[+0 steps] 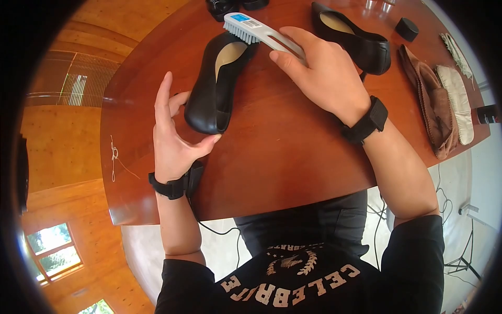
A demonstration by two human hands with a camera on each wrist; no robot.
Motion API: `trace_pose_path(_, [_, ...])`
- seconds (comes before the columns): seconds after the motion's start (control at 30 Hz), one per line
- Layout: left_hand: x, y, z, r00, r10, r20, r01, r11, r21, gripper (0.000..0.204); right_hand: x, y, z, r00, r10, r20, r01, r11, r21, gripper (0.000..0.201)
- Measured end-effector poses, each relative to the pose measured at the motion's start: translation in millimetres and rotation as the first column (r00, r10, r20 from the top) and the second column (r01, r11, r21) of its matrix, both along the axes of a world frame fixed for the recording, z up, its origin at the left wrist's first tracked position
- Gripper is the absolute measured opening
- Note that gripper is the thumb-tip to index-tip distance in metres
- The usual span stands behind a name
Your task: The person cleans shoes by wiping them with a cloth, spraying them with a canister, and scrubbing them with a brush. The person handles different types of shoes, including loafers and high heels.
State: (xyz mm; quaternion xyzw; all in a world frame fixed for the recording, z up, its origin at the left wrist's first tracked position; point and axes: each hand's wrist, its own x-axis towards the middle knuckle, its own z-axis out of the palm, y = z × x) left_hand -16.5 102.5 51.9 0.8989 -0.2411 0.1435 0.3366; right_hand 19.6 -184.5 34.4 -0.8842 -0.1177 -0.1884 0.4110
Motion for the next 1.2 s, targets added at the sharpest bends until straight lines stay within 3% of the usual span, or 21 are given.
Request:
trace_pose_path(0.07, [1.7,2.0,0.1,1.0,0.0,-0.002,0.0,1.0,-0.029,0.119,0.1,-0.1,-1.7,1.0,-0.015,0.005,0.015,1.0,-0.022,0.051])
trace_pose_path(0.17, [2.8,3.0,0.3,0.997,-0.006,-0.071,-0.007,0.984,-0.176,0.115,-3.2,-0.6,9.1,0.986,-0.01,-0.165,-0.001,0.998,-0.067,0.053])
trace_pose_path(0.3, [7.8,9.4,-5.9,0.996,-0.034,-0.082,0.006,0.948,-0.317,0.109,-0.8,-2.3,5.4,0.984,-0.042,-0.176,0.024,0.994,-0.102,0.051])
trace_pose_path(0.4, [6.0,9.3,-4.7,0.962,-0.059,-0.266,-0.095,0.841,-0.532,0.103,-1.0,-2.7,6.1,0.983,-0.033,-0.183,0.013,0.994,-0.109,0.048])
trace_pose_path(0.53, [8.6,8.6,-0.8,0.942,-0.047,-0.332,-0.207,0.698,-0.685,0.086,-1.0,-0.9,4.0,0.987,-0.019,-0.158,-0.001,0.992,-0.124,0.045])
trace_pose_path(0.57, [10.7,14.2,-5.3,0.946,0.001,-0.325,-0.214,0.754,-0.621,0.064,-1.0,-0.6,3.2,0.989,-0.019,-0.146,-0.001,0.991,-0.132,0.045])
trace_pose_path(0.67, [15.9,24.5,-8.6,0.905,-0.045,-0.424,-0.296,0.65,-0.7,0.066,-4.8,2.1,12.7,0.982,0.071,-0.174,-0.087,0.992,-0.086,0.044])
trace_pose_path(0.77, [19.8,29.3,-12.4,0.887,-0.065,-0.458,-0.322,0.624,-0.712,0.055,-3.0,2.9,2.6,0.99,0.083,-0.111,-0.089,0.994,-0.056,0.042])
trace_pose_path(0.87, [20.1,28.4,-9.7,0.871,-0.082,-0.484,-0.33,0.633,-0.7,0.049,-2.2,0.2,9.2,0.977,-0.003,-0.211,-0.025,0.991,-0.129,0.041])
trace_pose_path(0.97, [17.9,22.5,-3.0,0.869,-0.094,-0.487,-0.32,0.643,-0.696,0.047,-1.3,1.9,-0.1,0.991,0.119,-0.063,-0.123,0.99,-0.068,0.041])
trace_pose_path(1.2, [19.0,23.6,-1.1,0.836,-0.134,-0.532,-0.364,0.59,-0.721,0.056,-1.1,1.2,3.2,0.987,0.067,-0.148,-0.084,0.99,-0.11,0.041])
